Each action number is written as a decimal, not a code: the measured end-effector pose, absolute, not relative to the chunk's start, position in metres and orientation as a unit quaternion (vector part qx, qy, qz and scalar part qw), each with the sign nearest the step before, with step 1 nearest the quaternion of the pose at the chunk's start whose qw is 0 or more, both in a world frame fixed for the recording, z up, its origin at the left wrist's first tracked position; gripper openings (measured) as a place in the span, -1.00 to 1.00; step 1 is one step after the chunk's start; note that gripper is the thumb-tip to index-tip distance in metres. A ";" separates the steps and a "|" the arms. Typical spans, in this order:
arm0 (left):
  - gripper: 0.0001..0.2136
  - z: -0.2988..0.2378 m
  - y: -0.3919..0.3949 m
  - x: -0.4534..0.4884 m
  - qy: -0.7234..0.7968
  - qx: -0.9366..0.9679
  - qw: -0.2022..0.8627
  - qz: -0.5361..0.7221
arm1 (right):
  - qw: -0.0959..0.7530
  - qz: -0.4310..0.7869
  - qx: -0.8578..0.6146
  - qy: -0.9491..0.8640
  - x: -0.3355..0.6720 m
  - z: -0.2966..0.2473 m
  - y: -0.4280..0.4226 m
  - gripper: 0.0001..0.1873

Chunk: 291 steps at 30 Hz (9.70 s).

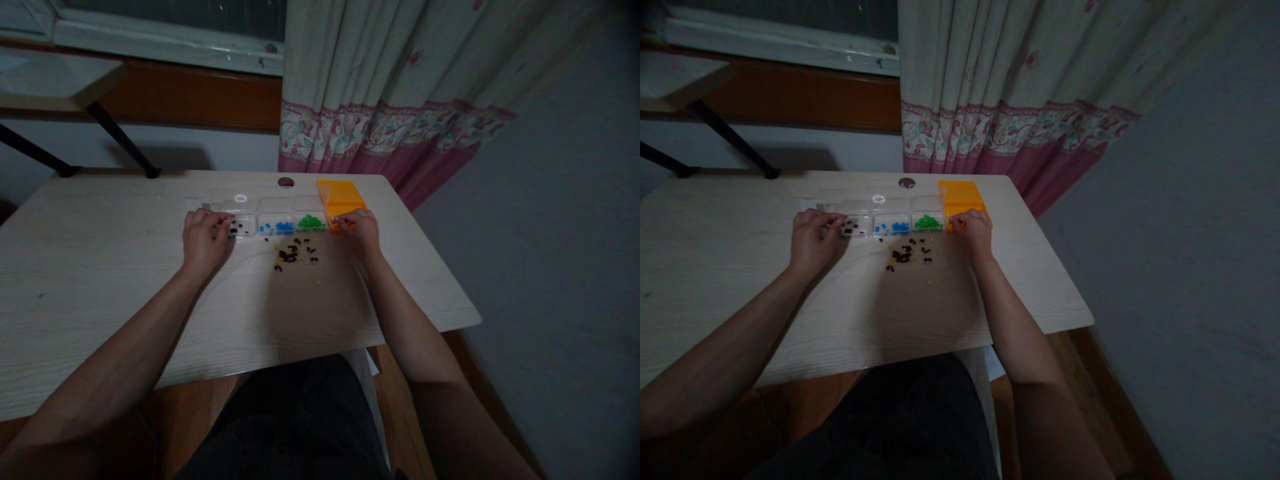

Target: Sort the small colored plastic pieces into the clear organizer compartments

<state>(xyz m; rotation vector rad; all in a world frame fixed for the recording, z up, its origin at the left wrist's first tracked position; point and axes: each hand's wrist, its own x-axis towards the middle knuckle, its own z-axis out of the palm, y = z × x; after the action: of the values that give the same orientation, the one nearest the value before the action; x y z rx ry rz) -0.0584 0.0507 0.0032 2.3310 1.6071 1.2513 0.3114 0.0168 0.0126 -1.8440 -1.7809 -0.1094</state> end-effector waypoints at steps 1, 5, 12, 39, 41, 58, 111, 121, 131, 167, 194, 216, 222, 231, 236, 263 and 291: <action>-0.74 0.005 0.048 -0.056 0.513 0.758 0.025 0.401 | 0.285 -0.037 -0.681 -0.673 0.310 0.013 0.016 -0.68; -0.78 0.010 0.037 -0.046 0.451 0.814 0.050 0.364 | 0.291 -0.019 -0.633 -0.717 0.300 0.014 0.013 -0.70; -0.80 0.012 0.021 -0.030 0.301 0.911 0.126 0.253 | 0.249 0.005 -0.573 -0.781 0.281 0.019 0.007 -0.76; -0.80 0.010 0.016 -0.024 0.270 0.924 0.137 0.233 | 0.129 -0.002 -0.580 -0.804 0.286 0.022 0.006 -0.81; -0.80 0.011 0.018 -0.027 0.305 0.910 0.122 0.253 | 0.135 0.000 -0.584 -0.801 0.285 0.022 0.007 -0.82; -0.83 0.003 0.050 -0.056 0.509 0.768 0.065 0.383 | 0.307 -0.058 -0.708 -0.633 0.316 0.018 0.011 -0.70; -0.80 0.014 0.011 -0.021 0.219 0.938 0.180 0.198 | 0.207 0.086 -0.385 -0.895 0.246 0.015 -0.004 -0.87; -0.83 0.014 0.009 -0.020 0.216 0.938 0.186 0.196 | 0.209 0.082 -0.395 -0.891 0.243 0.019 -0.006 -0.86; -0.79 0.011 0.015 -0.023 0.265 0.924 0.157 0.226 | 0.218 0.084 -0.394 -0.889 0.243 0.013 -0.003 -0.85; -0.76 -0.001 0.051 -0.052 0.531 0.758 0.017 0.378 | 0.146 -0.024 -0.521 -0.840 0.219 0.021 -0.009 -0.85; -0.78 0.003 0.052 -0.058 0.561 0.733 0.030 0.384 | 0.313 -0.050 -0.732 -0.603 0.314 -0.002 0.024 -0.67; -0.79 0.006 0.046 -0.052 0.516 0.773 0.030 0.367 | 0.318 -0.045 -0.660 -0.679 0.302 0.009 0.019 -0.73; -0.77 0.012 0.029 -0.039 0.423 0.843 0.051 0.328 | 0.299 0.003 -0.598 -0.744 0.294 0.019 0.012 -0.79; -0.75 0.006 0.025 -0.032 0.370 0.885 0.081 0.272 | 0.169 0.259 -0.490 -0.815 0.287 0.034 0.001 -0.88; -0.76 0.004 0.024 -0.030 0.364 0.890 0.085 0.260 | 0.118 0.281 -0.444 -0.843 0.287 0.038 0.000 -0.89; -0.75 0.003 0.023 -0.030 0.351 0.892 0.093 0.270 | 0.126 0.231 -0.401 -0.878 0.276 0.034 0.000 -0.91; -0.74 0.003 0.024 -0.030 0.343 0.899 0.081 0.258 | 0.363 -0.067 -0.651 -0.663 0.332 0.002 0.028 -0.79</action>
<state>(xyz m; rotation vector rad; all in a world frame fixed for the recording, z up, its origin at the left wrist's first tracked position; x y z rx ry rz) -0.0303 0.0238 0.0031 2.6882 1.0266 0.7711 0.3320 0.0280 0.0016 -1.6758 -1.7063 -0.1737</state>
